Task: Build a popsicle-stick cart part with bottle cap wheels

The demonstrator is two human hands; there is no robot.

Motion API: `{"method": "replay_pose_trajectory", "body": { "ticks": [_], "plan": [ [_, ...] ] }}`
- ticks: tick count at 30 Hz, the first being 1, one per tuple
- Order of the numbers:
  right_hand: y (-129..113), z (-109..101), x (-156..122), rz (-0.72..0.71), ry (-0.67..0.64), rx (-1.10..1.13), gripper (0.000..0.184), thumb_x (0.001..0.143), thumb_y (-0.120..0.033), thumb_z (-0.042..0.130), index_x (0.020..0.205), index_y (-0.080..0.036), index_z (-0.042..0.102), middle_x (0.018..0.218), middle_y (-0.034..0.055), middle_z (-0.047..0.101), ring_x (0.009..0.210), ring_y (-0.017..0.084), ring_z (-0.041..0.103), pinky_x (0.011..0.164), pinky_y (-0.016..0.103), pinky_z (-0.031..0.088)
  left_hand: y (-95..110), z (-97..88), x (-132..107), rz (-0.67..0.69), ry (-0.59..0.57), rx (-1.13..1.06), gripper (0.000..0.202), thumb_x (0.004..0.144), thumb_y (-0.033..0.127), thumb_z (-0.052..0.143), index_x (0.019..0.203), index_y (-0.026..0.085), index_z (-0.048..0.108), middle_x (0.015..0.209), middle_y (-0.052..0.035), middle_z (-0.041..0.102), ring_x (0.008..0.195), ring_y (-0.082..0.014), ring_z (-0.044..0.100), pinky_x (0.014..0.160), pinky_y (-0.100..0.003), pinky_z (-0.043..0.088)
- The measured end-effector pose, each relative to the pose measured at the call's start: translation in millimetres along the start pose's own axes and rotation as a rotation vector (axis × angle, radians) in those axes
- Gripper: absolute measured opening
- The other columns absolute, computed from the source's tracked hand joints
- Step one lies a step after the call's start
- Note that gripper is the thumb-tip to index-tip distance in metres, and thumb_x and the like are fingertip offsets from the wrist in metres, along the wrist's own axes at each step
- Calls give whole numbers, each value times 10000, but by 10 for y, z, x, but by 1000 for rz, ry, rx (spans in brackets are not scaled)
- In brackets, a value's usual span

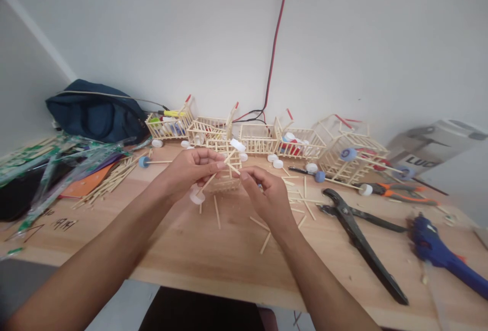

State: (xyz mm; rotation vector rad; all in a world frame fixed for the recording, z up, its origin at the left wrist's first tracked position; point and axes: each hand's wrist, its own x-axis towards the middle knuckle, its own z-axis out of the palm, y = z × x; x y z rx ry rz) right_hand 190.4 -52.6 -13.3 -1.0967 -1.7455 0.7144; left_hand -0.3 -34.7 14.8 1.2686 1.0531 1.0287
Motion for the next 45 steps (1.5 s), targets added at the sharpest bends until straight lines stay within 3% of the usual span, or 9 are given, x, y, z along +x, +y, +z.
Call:
{"method": "replay_pose_trajectory", "body": {
  "ticks": [18,45],
  "plan": [
    [8,-1,-11,7,-3,-16,256,894,-348,508,835,-188,700,735,12,646,658,146,527,600,262,383,-2,-1,-12,38,-15,1,358,667,369,773,895,134,628,603,18,621,437,-38,446,402,-149,286],
    [15,15,-25,23,-23,33,243,900,-342,517,850,-188,698,809,21,676,742,158,572,680,269,405,-8,0,-6,2,7,-13,194,705,266,725,818,128,647,564,26,614,412,-25,425,395,-144,272]
  ]
}}
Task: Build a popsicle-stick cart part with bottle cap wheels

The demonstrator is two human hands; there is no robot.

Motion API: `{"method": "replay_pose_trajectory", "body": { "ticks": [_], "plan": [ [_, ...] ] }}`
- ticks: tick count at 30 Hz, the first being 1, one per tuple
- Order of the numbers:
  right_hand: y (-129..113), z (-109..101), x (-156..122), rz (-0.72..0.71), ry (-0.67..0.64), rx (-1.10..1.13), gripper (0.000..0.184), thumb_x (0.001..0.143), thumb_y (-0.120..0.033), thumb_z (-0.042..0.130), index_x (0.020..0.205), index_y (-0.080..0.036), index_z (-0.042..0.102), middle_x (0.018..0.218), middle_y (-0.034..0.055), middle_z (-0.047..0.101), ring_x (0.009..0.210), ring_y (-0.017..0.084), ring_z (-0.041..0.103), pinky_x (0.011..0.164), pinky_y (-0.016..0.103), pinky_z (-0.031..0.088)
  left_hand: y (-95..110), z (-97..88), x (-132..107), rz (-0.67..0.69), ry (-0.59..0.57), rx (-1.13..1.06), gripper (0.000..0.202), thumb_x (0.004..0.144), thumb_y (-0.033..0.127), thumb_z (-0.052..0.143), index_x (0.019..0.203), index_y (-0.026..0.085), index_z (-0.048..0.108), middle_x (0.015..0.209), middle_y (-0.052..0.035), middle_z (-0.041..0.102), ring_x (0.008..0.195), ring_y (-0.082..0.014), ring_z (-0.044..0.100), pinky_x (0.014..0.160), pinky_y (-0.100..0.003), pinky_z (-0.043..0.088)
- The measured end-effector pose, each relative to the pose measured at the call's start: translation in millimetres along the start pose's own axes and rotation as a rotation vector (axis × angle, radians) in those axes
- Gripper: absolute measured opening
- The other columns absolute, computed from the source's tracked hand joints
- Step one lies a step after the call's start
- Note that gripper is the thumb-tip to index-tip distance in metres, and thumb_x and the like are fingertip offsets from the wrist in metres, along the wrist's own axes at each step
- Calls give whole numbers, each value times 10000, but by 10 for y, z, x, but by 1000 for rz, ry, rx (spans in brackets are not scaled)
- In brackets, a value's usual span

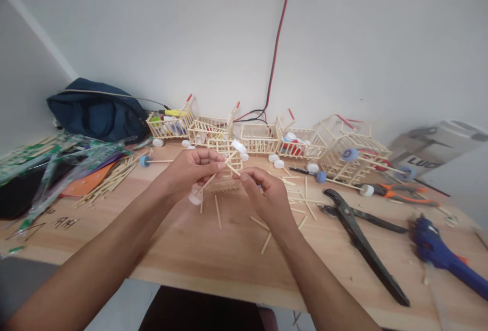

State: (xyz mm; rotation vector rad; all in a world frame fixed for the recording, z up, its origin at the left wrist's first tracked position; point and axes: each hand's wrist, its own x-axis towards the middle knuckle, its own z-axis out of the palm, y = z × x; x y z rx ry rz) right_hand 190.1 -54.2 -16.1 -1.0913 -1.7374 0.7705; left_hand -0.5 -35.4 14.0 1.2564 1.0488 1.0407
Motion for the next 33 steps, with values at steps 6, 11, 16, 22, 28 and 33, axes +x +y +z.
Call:
{"method": "replay_pose_trajectory", "body": {
  "ticks": [6,11,16,22,28,33],
  "plan": [
    [1,-1,9,36,-19,62,305,906,-393,505,898,-163,705,647,-15,531,589,115,447,553,247,331,10,4,10,-33,1,-55,204,697,271,733,814,125,652,562,35,598,407,-18,412,399,-140,278],
    [8,-5,10,26,-16,86,294,910,-398,507,835,-172,679,601,-32,472,592,116,455,583,250,353,34,4,4,-67,29,-96,284,641,307,773,818,124,649,561,31,593,416,-26,423,404,-142,289],
    [-14,-13,20,-3,24,113,268,901,-380,541,754,-192,664,670,-15,572,675,130,526,686,264,411,41,-6,3,-73,14,-134,344,605,352,802,800,123,636,571,34,583,418,-20,395,403,-139,278],
    [71,55,4,73,53,386,246,884,-397,590,1046,-253,706,824,9,685,768,143,593,731,281,448,47,-6,18,-67,10,-168,337,621,347,794,813,123,630,567,36,570,415,-23,390,398,-143,276],
    [73,114,-6,55,63,486,240,882,-379,608,1078,-277,701,940,18,703,841,144,585,753,283,433,43,12,15,-66,32,-160,297,646,328,776,816,128,639,580,24,586,424,-25,394,410,-147,271],
    [40,151,-13,27,119,436,253,900,-385,580,1086,-272,708,953,35,725,815,157,595,724,302,434,45,13,2,-51,41,-179,303,618,300,794,813,122,647,588,23,591,436,-20,385,420,-140,265]
  ]
}}
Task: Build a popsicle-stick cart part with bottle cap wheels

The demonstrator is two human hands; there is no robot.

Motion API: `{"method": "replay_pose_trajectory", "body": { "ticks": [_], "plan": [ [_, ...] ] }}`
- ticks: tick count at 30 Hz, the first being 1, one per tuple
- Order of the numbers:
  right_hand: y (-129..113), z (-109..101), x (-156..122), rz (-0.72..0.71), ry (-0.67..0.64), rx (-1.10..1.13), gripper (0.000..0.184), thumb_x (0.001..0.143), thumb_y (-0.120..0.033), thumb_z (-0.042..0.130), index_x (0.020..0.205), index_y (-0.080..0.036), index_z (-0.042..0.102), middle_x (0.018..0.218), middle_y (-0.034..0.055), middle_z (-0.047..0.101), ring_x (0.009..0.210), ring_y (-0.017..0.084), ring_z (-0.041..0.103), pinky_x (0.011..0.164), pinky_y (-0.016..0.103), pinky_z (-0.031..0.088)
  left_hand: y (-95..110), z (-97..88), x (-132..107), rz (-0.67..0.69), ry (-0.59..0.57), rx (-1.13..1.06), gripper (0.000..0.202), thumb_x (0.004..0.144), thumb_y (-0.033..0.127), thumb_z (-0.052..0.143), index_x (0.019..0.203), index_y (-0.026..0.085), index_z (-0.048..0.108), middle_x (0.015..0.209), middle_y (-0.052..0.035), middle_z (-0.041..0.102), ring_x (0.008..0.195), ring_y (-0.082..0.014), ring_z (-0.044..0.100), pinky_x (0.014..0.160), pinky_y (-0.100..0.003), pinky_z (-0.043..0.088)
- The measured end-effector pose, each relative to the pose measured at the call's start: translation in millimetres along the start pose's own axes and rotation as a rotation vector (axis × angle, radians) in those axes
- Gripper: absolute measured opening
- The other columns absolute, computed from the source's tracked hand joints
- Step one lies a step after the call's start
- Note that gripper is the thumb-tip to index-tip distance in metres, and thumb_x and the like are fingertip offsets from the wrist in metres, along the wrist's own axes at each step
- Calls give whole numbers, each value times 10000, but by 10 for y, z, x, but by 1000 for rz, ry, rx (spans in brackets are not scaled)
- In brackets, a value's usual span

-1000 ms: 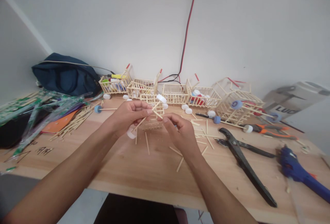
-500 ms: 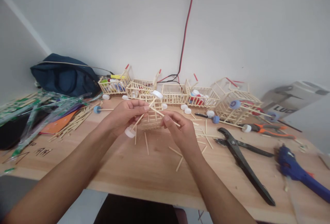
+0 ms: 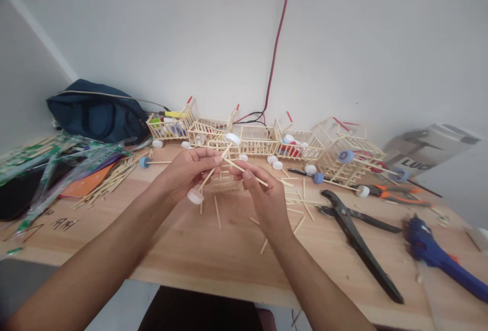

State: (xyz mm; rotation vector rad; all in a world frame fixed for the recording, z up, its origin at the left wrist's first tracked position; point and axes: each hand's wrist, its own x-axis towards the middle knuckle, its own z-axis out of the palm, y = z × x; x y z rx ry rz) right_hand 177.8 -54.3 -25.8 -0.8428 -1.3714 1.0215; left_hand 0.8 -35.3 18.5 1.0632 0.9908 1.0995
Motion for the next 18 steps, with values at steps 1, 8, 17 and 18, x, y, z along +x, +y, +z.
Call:
{"method": "replay_pose_trajectory", "body": {
  "ticks": [1,8,17,18],
  "plan": [
    [1,9,-5,-6,13,-7,253,902,-386,577,1084,-272,711,953,38,729,806,158,592,710,301,434,-1,-1,-1,1,-2,-6,292,622,291,790,813,122,648,588,22,594,438,-21,387,419,-140,263],
    [50,34,-19,-29,80,9,267,909,-409,556,1067,-269,720,938,56,738,772,168,587,702,326,457,-8,6,-8,14,-7,-30,222,658,265,757,787,121,647,573,17,603,440,-26,399,427,-140,271],
    [79,24,-9,-29,95,-13,278,900,-421,561,1062,-258,718,947,60,733,777,174,598,704,336,463,-11,11,2,22,-22,-87,323,581,263,820,796,113,632,591,9,621,515,-55,521,489,-156,363],
    [75,24,-10,-29,95,-21,281,900,-422,560,1062,-255,717,948,60,732,775,174,598,705,337,465,-11,11,4,27,-22,-92,350,559,271,834,786,112,622,585,11,617,514,-55,522,487,-156,360]
  ]
}}
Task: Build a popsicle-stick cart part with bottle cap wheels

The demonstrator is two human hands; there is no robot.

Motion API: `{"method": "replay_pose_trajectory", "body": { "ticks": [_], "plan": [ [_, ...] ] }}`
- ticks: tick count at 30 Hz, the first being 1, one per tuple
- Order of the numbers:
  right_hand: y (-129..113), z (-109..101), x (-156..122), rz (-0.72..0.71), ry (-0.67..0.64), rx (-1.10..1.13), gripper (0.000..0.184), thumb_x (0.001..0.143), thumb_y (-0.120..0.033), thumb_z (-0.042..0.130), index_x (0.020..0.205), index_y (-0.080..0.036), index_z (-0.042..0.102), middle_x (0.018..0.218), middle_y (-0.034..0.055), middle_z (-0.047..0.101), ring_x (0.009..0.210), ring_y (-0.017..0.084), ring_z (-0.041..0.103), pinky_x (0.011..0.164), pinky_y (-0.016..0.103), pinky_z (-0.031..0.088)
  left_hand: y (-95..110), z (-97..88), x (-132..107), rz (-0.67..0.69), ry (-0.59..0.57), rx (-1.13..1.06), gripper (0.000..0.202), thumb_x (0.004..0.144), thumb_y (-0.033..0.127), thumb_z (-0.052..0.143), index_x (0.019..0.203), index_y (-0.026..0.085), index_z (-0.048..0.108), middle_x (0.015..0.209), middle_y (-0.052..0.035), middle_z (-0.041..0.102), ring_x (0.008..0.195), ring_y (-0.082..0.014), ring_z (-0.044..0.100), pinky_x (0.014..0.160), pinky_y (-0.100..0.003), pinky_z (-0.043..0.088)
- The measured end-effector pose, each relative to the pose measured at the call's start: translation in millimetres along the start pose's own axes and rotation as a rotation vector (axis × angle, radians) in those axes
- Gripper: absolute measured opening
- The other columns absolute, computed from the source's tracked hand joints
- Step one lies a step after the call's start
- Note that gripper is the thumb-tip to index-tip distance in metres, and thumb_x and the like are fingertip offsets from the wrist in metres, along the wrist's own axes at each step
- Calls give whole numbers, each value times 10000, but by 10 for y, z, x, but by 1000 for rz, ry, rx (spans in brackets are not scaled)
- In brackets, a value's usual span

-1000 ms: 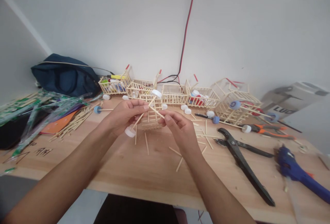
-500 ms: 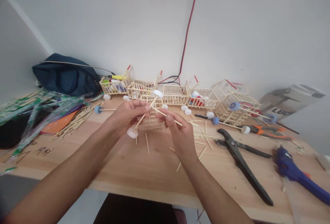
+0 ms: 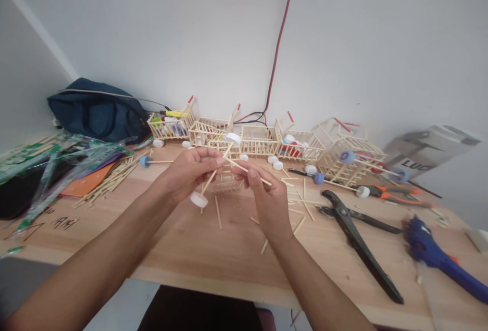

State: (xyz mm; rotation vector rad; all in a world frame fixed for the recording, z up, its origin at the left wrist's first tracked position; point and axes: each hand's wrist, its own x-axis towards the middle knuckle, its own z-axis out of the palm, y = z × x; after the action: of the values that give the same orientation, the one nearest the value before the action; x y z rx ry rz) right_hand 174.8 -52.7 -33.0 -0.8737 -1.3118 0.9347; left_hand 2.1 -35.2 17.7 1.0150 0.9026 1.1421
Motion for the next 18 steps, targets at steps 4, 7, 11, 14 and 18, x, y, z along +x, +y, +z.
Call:
{"method": "replay_pose_trajectory", "body": {
  "ticks": [4,7,11,14,18],
  "plan": [
    [-18,1,-3,-10,-2,-17,285,905,-424,549,1061,-250,712,951,62,732,780,176,607,711,341,473,9,-9,4,16,10,21,461,516,299,861,838,122,582,566,23,613,508,-67,532,480,-164,356],
    [-31,0,-6,-8,-1,-35,309,909,-443,534,1069,-243,707,954,71,731,797,187,615,713,350,483,15,-20,1,52,14,80,550,526,290,861,963,134,564,556,29,622,488,-72,518,471,-167,337],
    [-47,0,-11,-6,5,-26,301,905,-440,544,1069,-249,710,962,69,731,815,189,613,724,352,484,10,-16,-13,108,44,168,481,563,319,839,937,135,597,571,17,633,467,-60,479,462,-171,319],
    [-56,2,-14,-8,2,-8,275,905,-417,557,1074,-264,711,954,58,733,810,179,605,729,343,479,6,-4,-24,135,76,233,333,590,365,812,727,129,621,586,9,620,473,-51,459,451,-172,299],
    [-61,1,-18,-8,-7,-2,263,906,-408,560,1069,-271,713,953,52,734,810,174,604,726,336,477,7,1,-27,159,75,273,304,609,385,792,660,130,633,569,18,596,451,-40,390,430,-177,257]
  ]
}}
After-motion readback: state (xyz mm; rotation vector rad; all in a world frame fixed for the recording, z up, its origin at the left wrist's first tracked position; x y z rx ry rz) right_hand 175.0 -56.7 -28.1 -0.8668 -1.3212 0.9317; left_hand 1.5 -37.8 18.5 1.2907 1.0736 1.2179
